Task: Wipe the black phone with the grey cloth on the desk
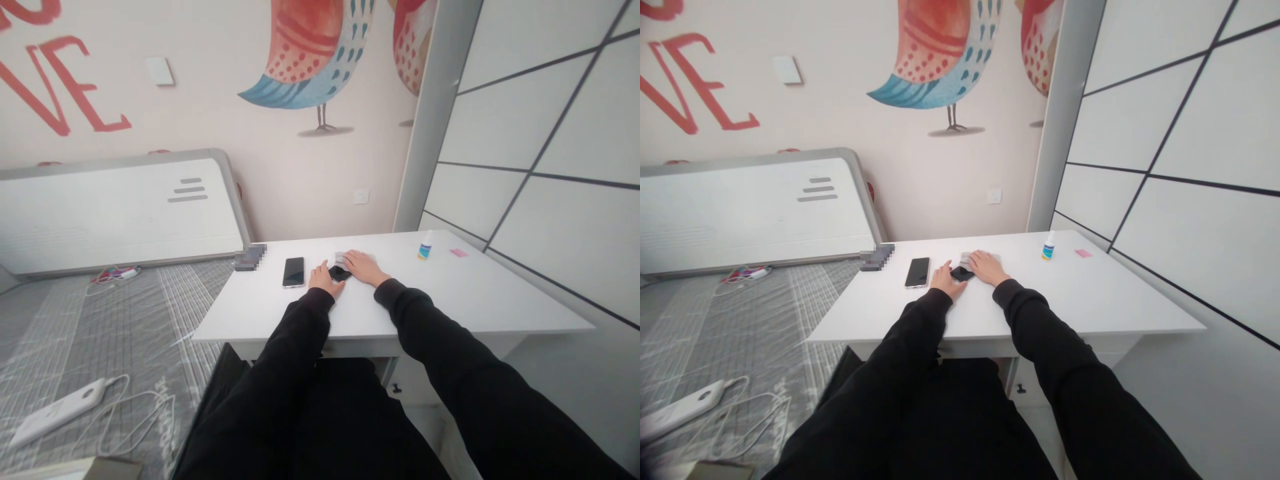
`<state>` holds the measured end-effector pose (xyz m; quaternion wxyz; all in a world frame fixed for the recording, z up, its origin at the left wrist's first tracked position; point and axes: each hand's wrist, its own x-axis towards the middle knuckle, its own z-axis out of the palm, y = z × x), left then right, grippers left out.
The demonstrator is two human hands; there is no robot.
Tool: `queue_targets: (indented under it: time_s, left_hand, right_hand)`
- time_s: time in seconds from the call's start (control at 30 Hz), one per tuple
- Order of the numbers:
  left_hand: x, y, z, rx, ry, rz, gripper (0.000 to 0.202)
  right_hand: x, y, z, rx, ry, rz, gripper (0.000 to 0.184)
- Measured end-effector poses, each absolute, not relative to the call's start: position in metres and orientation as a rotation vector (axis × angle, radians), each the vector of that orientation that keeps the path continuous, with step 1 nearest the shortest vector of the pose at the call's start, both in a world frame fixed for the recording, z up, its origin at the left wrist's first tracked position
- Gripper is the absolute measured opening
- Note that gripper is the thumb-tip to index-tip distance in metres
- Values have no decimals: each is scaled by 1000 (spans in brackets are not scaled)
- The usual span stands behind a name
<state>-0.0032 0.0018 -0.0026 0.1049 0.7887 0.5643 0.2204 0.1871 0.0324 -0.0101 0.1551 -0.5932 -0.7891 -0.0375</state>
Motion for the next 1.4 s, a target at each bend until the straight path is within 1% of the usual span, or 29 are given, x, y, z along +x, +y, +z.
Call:
queue_targets:
  time_s: [0.17,0.33,0.5,0.67,0.83,1.03,1.1,1.27,1.4]
  left_hand:
    - [-4,-4,3,2309,1822,594,68]
    - [-5,-8,8,2308,1813,558,67]
    - [-6,-8,13,2270,1791,526,66]
    - [-7,-7,16,2228,1709,558,70]
    - [-8,-5,15,2209,1596,595,72]
    - [-8,-6,13,2146,1534,663,92]
    - [-7,-6,13,2171,1548,653,94]
    - [-6,-6,14,2168,1626,566,85]
    - [-5,-6,15,2200,1641,528,65]
  right_hand:
    - [187,32,-17,-1745,-2210,-219,42]
    - [186,29,-18,-1764,-2159,-312,35]
    - [182,21,-11,-1773,-2114,-394,34]
    - [178,14,-1,-1743,-2121,-443,30]
    - [173,7,7,-1710,-2121,-468,35]
    - [147,0,15,-1542,-2169,-517,28]
    - [137,-2,17,-1446,-2208,-523,25]
    - [130,-7,18,-1251,-2287,-523,28]
    - [136,-9,15,-1240,-2275,-518,33]
